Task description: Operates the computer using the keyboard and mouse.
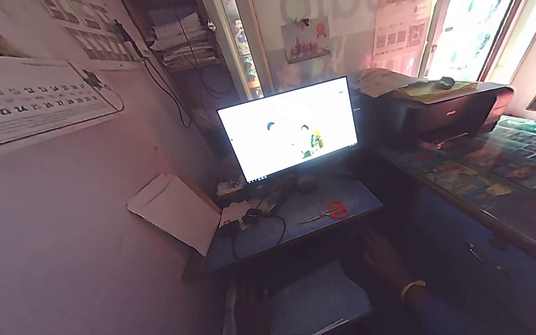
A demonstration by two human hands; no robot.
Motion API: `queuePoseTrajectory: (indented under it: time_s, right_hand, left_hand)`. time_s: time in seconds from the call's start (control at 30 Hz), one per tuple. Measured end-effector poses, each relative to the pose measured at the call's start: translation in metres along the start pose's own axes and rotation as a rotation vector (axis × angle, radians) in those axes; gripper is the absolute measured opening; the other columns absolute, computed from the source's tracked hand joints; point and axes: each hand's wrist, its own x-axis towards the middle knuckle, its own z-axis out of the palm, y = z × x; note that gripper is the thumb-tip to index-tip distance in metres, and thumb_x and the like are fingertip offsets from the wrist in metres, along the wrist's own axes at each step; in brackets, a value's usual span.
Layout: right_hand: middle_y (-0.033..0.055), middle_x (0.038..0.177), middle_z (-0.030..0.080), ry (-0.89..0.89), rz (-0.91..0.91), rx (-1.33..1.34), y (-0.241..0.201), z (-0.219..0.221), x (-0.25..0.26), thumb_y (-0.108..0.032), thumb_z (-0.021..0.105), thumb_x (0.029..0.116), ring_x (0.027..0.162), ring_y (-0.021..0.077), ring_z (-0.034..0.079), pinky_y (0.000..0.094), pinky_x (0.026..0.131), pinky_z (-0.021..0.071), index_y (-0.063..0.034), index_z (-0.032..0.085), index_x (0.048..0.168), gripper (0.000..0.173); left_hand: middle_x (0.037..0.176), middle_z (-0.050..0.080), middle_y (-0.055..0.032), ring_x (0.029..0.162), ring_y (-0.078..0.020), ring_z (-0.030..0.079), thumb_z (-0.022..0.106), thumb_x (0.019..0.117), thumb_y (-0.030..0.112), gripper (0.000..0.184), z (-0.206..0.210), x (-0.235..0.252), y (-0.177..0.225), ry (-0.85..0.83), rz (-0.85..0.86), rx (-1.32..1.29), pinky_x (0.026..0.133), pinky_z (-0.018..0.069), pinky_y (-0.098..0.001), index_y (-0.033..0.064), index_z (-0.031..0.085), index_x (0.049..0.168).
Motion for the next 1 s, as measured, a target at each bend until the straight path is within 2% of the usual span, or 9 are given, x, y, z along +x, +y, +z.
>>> queuePoseTrajectory:
  time_s: [0.33,0.63,0.87,1.0]
  right_hand:
    - [0.0107,0.159,0.044,-0.021,0.015,-0.003,0.0,0.002,0.0,-0.036,0.052,0.1012,0.146,0.0289,0.044,0.0443,0.116,0.0427,-0.0208,0.056,0.148,0.049]
    - [0.0109,0.159,0.043,-0.022,0.009,-0.004,0.002,0.006,0.002,-0.039,0.048,0.104,0.146,0.0277,0.043,0.0432,0.117,0.0416,-0.0219,0.055,0.148,0.048]
    - [0.0104,0.16,0.043,-0.018,0.033,0.037,-0.001,0.003,0.0,-0.037,0.05,0.1036,0.148,0.0283,0.041,0.0449,0.119,0.0395,-0.0189,0.052,0.15,0.05]
    - [0.0114,0.158,0.045,-0.029,0.052,0.018,-0.007,-0.004,-0.004,-0.037,0.054,0.0997,0.144,0.0322,0.045,0.0487,0.116,0.0413,-0.017,0.053,0.149,0.053]
  left_hand:
    - [0.157,0.043,-0.0238,0.143,-0.0417,0.044,0.049,0.1032,0.043,0.056,-0.001,0.002,-0.001,-0.011,0.015,0.026,0.117,0.0358,-0.0561,0.0014,0.059,0.14]
    - [0.158,0.042,-0.0243,0.145,-0.0412,0.042,0.046,0.1047,0.043,0.057,0.002,-0.001,-0.003,-0.013,0.029,0.018,0.12,0.0338,-0.0538,-0.0003,0.058,0.141]
    - [0.158,0.041,-0.0247,0.146,-0.0423,0.041,0.046,0.1048,0.044,0.058,0.002,-0.001,-0.005,-0.007,0.04,0.014,0.12,0.0333,-0.0546,-0.0004,0.057,0.141]
    - [0.156,0.042,-0.027,0.144,-0.0458,0.042,0.046,0.1054,0.045,0.061,-0.003,-0.002,-0.005,0.0,0.031,-0.056,0.12,0.0323,-0.0566,-0.0031,0.056,0.141]
